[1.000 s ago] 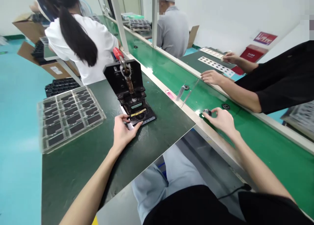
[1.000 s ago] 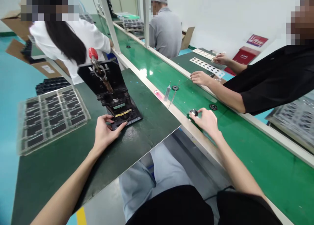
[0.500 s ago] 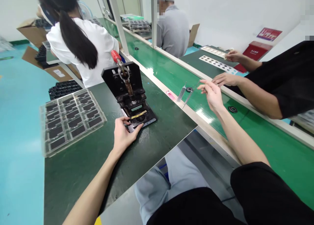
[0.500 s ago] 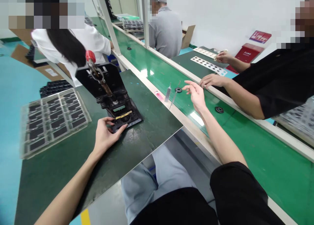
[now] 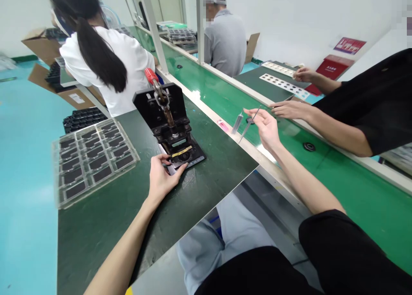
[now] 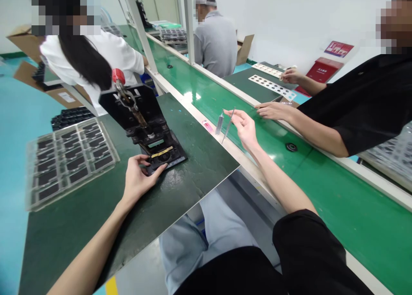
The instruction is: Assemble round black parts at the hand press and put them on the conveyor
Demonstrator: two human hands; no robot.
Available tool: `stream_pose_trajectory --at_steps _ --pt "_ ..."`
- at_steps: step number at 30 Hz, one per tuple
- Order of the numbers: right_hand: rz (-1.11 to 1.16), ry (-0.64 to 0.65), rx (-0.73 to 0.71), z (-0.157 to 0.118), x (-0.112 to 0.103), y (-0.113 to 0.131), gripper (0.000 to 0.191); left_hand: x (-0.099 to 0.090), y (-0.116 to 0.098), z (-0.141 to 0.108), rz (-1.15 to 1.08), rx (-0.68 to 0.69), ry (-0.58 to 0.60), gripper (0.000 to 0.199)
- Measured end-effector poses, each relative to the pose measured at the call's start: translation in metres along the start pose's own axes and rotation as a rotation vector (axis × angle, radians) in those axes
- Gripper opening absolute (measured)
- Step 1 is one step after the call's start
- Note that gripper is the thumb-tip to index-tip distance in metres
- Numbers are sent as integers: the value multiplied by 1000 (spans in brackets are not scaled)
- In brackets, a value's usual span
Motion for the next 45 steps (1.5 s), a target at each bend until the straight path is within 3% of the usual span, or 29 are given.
stream_pose_trajectory --at_steps 6,19,28,38,45 --pt "-41 -122 39 2 -2 -1 52 -1 -2 0 2 -7 4 61" --pt "-23 -76 -35 -13 18 -4 47 -2 -5 0 -7 -16 19 61" --pt "-117 -159 -28 -8 3 4 45 -3 -4 0 18 -12 20 60" --pt "219 -160 142 23 -23 -10 41 -22 -4 5 84 -36 29 61" --pt "375 -157 287 22 -18 -26 47 -29 -2 6 85 -41 45 58"
Point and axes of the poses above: each hand's wrist, its own z-axis towards the middle knuckle, its own x-axis out of the palm, y = z × x, the point moved 3 cm from there along z, towards the middle knuckle, and after that the axes turned 13 degrees about z, right-handed, at the moved point
